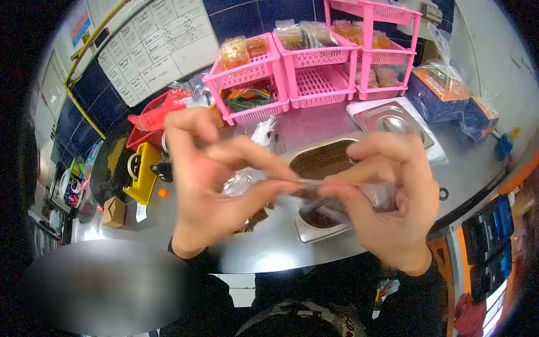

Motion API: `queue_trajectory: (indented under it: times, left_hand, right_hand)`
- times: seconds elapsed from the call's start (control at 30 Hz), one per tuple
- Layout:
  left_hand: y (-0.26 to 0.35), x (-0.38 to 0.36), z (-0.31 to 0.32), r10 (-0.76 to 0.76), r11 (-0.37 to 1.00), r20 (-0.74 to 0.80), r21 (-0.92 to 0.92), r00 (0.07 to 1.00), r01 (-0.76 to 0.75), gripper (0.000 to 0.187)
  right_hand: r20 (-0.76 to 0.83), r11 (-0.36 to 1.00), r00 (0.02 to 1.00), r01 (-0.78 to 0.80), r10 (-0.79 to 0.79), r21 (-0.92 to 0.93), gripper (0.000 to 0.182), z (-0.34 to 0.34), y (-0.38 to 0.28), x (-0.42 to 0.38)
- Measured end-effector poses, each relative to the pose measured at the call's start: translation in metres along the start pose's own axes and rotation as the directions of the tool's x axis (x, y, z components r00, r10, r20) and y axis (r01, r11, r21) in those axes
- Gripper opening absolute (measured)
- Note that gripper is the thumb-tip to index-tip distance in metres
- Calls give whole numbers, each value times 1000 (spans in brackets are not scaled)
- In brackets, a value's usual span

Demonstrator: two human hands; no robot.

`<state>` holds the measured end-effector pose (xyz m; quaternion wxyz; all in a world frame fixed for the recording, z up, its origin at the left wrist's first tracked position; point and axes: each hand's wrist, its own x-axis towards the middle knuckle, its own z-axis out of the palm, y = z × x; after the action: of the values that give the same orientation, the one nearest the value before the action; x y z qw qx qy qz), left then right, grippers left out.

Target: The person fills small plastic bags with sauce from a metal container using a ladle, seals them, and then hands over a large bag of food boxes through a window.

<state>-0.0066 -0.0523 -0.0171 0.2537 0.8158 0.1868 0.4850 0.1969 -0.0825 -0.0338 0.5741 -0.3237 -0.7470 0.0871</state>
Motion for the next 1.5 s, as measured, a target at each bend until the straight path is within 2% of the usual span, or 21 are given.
queue_trajectory:
  times: [0.1,0.2,0.27,0.3,0.37,0.4,0.5,0.53,0.57,0.63,0.77,0.83,0.9,0.97,1.03,1.1,1.33,1.37,1.43,1.47,1.5]
  left_hand:
    - [13,-10,-19,-247,965,-211,-139,946,221,62]
    - [-7,-26,-36,-379,924,-276,-163,883,346,58]
    - [-52,-50,-47,-424,901,-183,17,887,434,54]
    - [-66,-63,-53,-585,787,-161,127,795,604,57]
    - [-77,-68,-43,-236,659,-164,697,958,282,61]
    - [-72,-62,-39,-219,662,-160,700,963,267,61]
    - [-38,-38,-12,-269,919,114,329,956,219,52]
    - [-28,-30,1,-290,952,178,150,940,266,46]
    - [-22,-24,13,-284,954,174,150,943,259,46]
    - [-15,-12,32,-262,928,293,-184,919,323,38]
    - [-29,-1,54,-169,943,159,-262,973,206,26]
    - [-35,-1,58,-255,847,97,-458,962,271,27]
    - [-39,-1,48,-257,804,71,-538,964,254,28]
    - [-42,-1,40,-355,807,59,-484,933,338,32]
    - [-40,1,31,-327,807,-9,-523,945,275,33]
    - [-43,4,30,-347,806,-65,-531,936,262,35]
    - [-37,3,24,-270,836,-83,-514,959,191,37]
    - [-35,0,21,-275,851,-45,-477,960,222,37]
    - [-35,5,21,-207,939,-196,-315,959,138,35]
    - [-26,6,16,-194,978,-228,-121,954,170,35]
    - [-28,5,16,-206,975,-244,-132,948,178,34]
  right_hand:
    - [-152,974,985,-48,84,222,41,3,-2,0]
    - [-157,977,977,-112,141,179,35,-19,7,-9]
    - [-168,943,943,-245,286,227,31,-20,7,-15]
    - [-177,945,943,-238,280,226,31,-18,7,-17]
    - [-138,896,904,-361,404,258,29,-13,10,-18]
    - [-178,888,889,-366,422,278,30,-6,12,-19]
    - [-225,919,909,-288,351,270,29,15,15,-17]
    - [-281,966,927,-214,247,143,28,21,21,-18]
    - [-282,968,929,-207,239,139,28,25,21,-18]
    - [-389,997,918,-69,80,43,27,31,20,-14]
    - [-466,998,885,-26,-7,-65,28,28,18,-6]
    - [-449,972,880,53,-155,-231,37,22,29,0]
    - [-298,739,862,121,-409,-663,37,11,11,13]
    - [-167,562,844,180,-510,-807,41,6,4,5]
    - [28,648,902,332,-432,-685,41,2,0,-2]
    - [107,749,936,333,-335,-572,43,11,-3,2]
    - [170,896,965,250,-200,-367,39,20,3,15]
    - [192,903,961,257,-201,-343,38,21,2,19]
    - [187,923,967,228,-176,-311,35,22,2,24]
    - [245,931,957,223,-153,-288,33,18,2,25]
    - [222,940,956,242,-190,-240,31,19,5,25]
